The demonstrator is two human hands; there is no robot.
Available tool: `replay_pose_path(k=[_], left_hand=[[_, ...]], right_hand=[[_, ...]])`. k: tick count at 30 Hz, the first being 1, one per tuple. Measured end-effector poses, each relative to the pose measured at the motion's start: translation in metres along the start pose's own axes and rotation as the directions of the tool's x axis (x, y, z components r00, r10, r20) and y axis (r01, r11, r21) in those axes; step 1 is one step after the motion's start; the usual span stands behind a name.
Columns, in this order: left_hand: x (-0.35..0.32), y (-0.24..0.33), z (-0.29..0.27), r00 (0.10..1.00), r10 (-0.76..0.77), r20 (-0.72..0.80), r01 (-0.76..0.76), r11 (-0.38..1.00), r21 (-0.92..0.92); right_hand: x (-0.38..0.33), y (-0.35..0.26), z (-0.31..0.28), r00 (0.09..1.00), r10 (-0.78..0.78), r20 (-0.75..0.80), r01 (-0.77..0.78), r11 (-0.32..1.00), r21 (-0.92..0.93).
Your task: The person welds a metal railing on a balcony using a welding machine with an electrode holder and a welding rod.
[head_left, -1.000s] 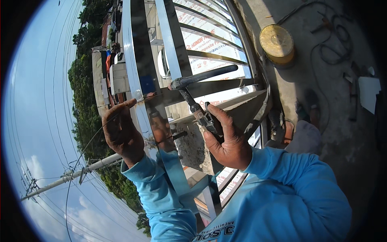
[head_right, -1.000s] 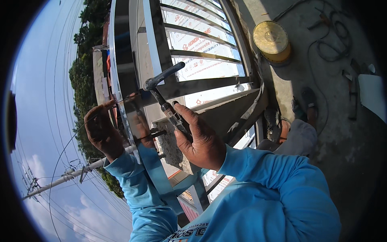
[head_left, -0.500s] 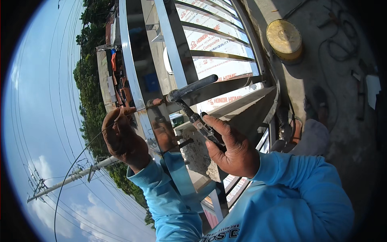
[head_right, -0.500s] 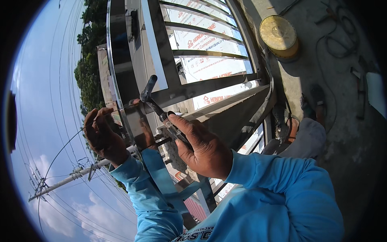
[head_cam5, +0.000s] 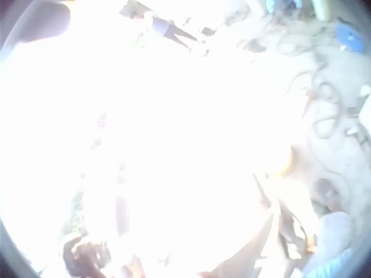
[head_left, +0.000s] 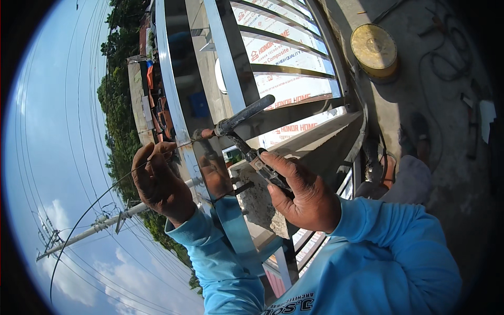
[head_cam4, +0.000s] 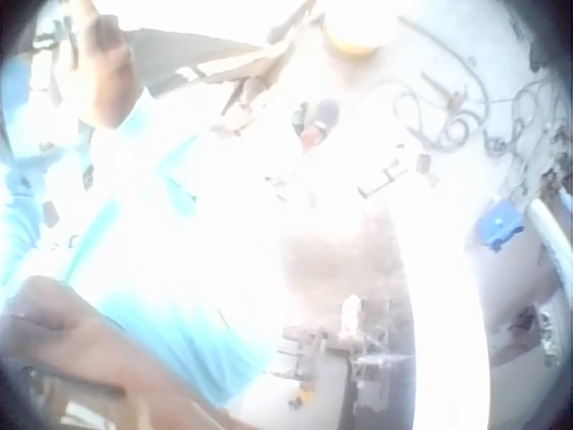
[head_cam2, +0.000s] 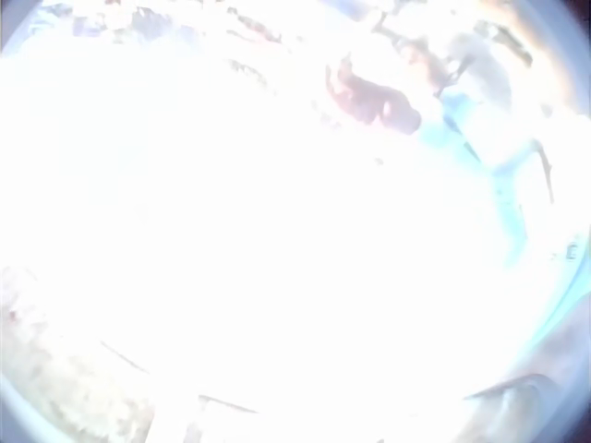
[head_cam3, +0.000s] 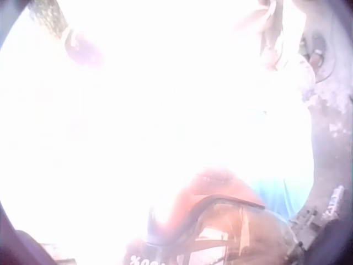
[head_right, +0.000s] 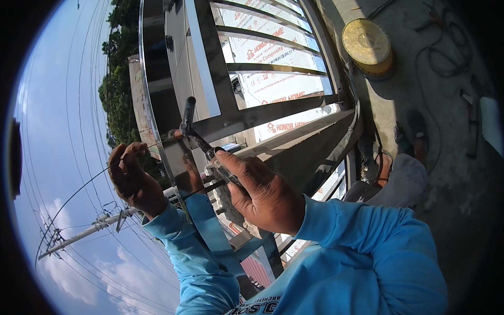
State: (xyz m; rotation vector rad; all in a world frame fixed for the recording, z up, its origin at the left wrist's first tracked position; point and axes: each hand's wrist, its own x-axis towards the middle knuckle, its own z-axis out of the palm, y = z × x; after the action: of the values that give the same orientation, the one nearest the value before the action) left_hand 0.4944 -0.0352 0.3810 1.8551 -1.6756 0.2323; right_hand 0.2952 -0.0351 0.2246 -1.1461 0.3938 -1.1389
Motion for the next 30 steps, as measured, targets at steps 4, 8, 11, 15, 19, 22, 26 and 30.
replay_pose_path(k=[4, 8, 11, 15, 19, 22, 26, 30], left_hand=[[-0.0005, 0.0, 0.0009, 1.0, -0.009, -0.011, 0.009, 1.0, -0.007], [-0.0004, -0.0018, -0.0011, 1.0, -0.006, -0.009, 0.006, 0.999, -0.045], [-0.0003, -0.0012, 0.0, 1.0, 0.002, -0.011, -0.003, 0.999, -0.043], [-0.0003, 0.0006, -0.001, 1.0, 0.0, -0.007, 0.0, 1.0, -0.023], [-0.0005, 0.0001, -0.0002, 1.0, 0.01, -0.012, -0.01, 1.0, -0.023], [-0.0005, 0.0017, -0.0003, 1.0, 0.006, -0.009, -0.006, 1.0, 0.0], [-0.0007, -0.0001, 0.0002, 1.0, 0.012, -0.005, -0.013, 0.999, -0.05], [-0.0005, 0.001, -0.0008, 1.0, 0.004, -0.001, -0.004, 0.998, -0.065]], right_hand=[[0.0016, -0.0013, -0.0005, 1.0, -0.02, -0.001, 0.02, 0.999, -0.036], [0.0013, -0.0009, 0.0005, 0.999, -0.024, -0.035, 0.024, 1.0, -0.02], [0.0016, -0.0012, -0.0021, 1.0, -0.006, -0.002, 0.006, 1.0, -0.025], [0.0026, -0.0024, -0.0008, 0.998, -0.035, -0.047, 0.032, 0.997, -0.067], [0.0023, -0.0015, -0.0024, 0.997, -0.063, -0.034, 0.06, 0.994, -0.091], [0.0007, -0.002, -0.0026, 1.0, 0.001, 0.025, -0.001, 1.0, -0.022], [0.0005, -0.0026, -0.0033, 1.0, 0.011, -0.016, -0.012, 0.999, -0.047], [0.0019, -0.0029, -0.0017, 0.999, -0.012, -0.046, 0.009, 0.997, -0.079]])
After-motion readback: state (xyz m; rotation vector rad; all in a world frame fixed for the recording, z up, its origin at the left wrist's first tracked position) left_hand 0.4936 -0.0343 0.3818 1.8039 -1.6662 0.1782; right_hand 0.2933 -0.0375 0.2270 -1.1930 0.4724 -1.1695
